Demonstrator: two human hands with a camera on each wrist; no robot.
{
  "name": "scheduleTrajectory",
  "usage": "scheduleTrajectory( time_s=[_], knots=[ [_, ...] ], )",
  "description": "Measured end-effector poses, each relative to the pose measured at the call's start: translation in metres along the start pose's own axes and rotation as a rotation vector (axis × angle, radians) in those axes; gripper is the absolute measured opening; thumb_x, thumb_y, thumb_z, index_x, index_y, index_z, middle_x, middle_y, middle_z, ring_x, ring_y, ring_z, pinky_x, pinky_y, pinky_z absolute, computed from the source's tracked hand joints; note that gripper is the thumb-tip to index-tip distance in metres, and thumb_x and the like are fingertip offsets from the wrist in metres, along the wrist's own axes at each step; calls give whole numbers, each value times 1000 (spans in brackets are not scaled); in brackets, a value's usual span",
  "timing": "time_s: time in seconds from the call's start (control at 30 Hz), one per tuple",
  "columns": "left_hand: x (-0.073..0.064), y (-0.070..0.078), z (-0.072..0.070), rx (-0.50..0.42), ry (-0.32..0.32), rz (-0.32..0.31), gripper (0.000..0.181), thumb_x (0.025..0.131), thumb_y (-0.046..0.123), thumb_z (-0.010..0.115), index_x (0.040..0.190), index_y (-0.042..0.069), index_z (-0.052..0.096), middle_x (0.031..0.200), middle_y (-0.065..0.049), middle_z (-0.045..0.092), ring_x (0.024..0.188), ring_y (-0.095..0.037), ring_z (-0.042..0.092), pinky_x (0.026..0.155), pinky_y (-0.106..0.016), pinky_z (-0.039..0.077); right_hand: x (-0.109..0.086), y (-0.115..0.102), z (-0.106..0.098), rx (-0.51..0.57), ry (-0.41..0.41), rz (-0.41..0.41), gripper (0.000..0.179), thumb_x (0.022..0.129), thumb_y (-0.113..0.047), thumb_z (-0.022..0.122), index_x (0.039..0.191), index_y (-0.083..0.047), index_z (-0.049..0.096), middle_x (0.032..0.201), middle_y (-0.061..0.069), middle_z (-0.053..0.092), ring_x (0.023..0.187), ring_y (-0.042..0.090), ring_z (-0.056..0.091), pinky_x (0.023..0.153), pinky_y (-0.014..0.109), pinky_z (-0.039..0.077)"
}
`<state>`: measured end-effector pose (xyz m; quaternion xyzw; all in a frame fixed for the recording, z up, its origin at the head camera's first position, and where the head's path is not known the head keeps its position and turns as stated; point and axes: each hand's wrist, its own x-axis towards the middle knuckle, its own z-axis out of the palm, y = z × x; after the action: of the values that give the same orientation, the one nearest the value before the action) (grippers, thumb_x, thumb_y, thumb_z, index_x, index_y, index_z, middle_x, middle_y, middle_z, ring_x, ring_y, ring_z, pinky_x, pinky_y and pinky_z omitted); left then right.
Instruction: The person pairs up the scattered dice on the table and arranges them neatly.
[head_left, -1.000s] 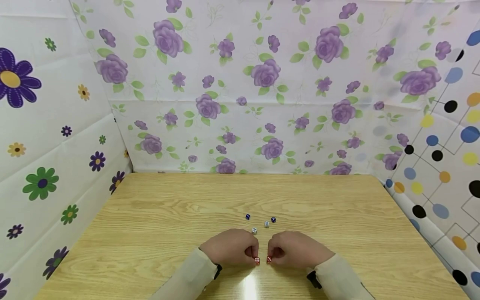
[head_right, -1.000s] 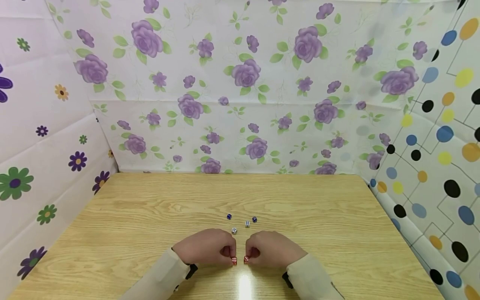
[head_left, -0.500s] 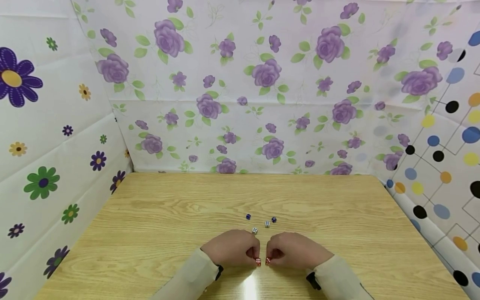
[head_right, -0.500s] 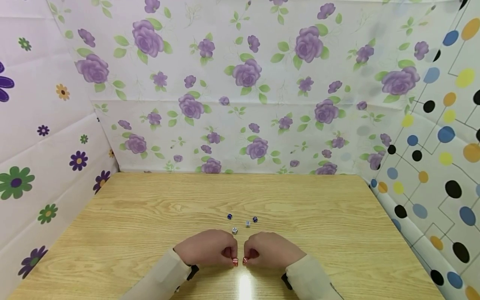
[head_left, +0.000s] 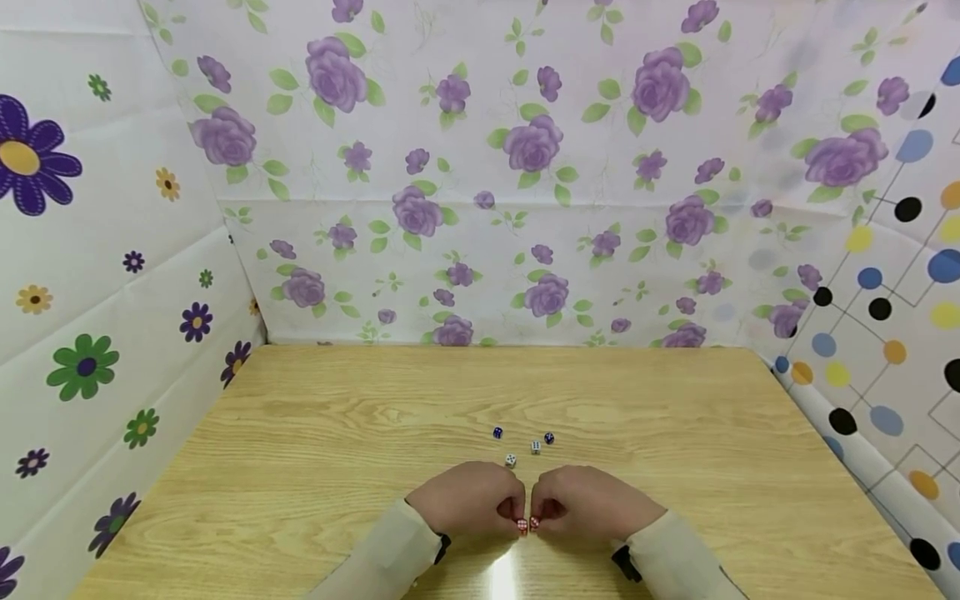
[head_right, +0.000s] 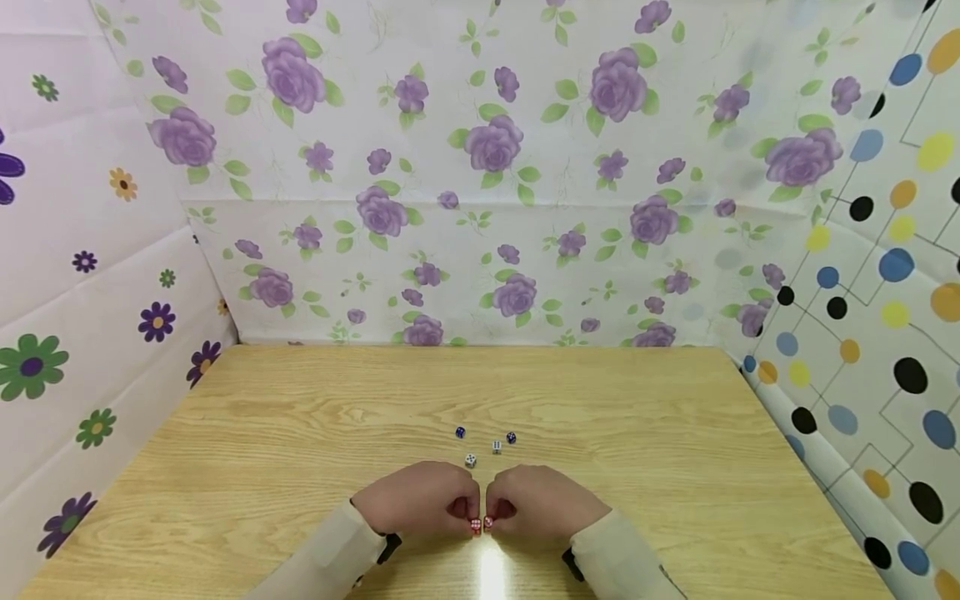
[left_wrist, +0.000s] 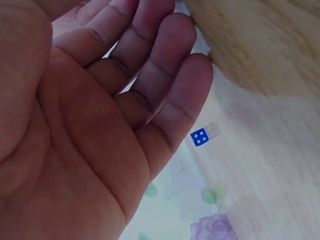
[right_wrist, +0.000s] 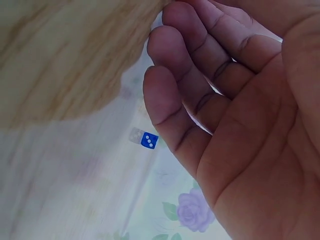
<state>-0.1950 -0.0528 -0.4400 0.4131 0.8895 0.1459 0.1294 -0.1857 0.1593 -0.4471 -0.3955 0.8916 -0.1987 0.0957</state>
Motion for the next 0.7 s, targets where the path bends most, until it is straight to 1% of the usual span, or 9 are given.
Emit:
scheduleTrajectory(
  time_s=[0.3,0.43,0.57,0.7],
  knots=[
    [-1,3,-2,5,-1,2,7,83,28,73,80,29,66,74,23,55,67,7,51,64,-14,44,1,0,0,9,-15,14,8,85,-24,71,83,-30,66,76,-20,54,66,-3,48,61,18,43],
    [-1,3,-4,-33,-15,-10,9,81,28,74,80,28,66,73,22,56,66,5,51,62,-15,44,1,-1,-1,7,-17,15,9,83,-21,72,83,-28,66,76,-18,55,65,-3,47,60,18,42],
    [-4,-2,-6,-97,-12,-44,12,80,27,74,78,29,63,72,20,56,64,3,51,61,-18,44,0,0,-2,-3,-11,10,10,82,-20,70,83,-29,66,78,-19,56,67,-3,49,62,18,43],
    [-7,-10,-12,-87,15,-50,10,82,21,68,79,28,61,70,16,54,62,0,48,61,-20,43,-2,5,-5,-28,8,27,12,83,-17,68,84,-29,65,82,-20,57,70,-2,51,66,19,45]
  ],
)
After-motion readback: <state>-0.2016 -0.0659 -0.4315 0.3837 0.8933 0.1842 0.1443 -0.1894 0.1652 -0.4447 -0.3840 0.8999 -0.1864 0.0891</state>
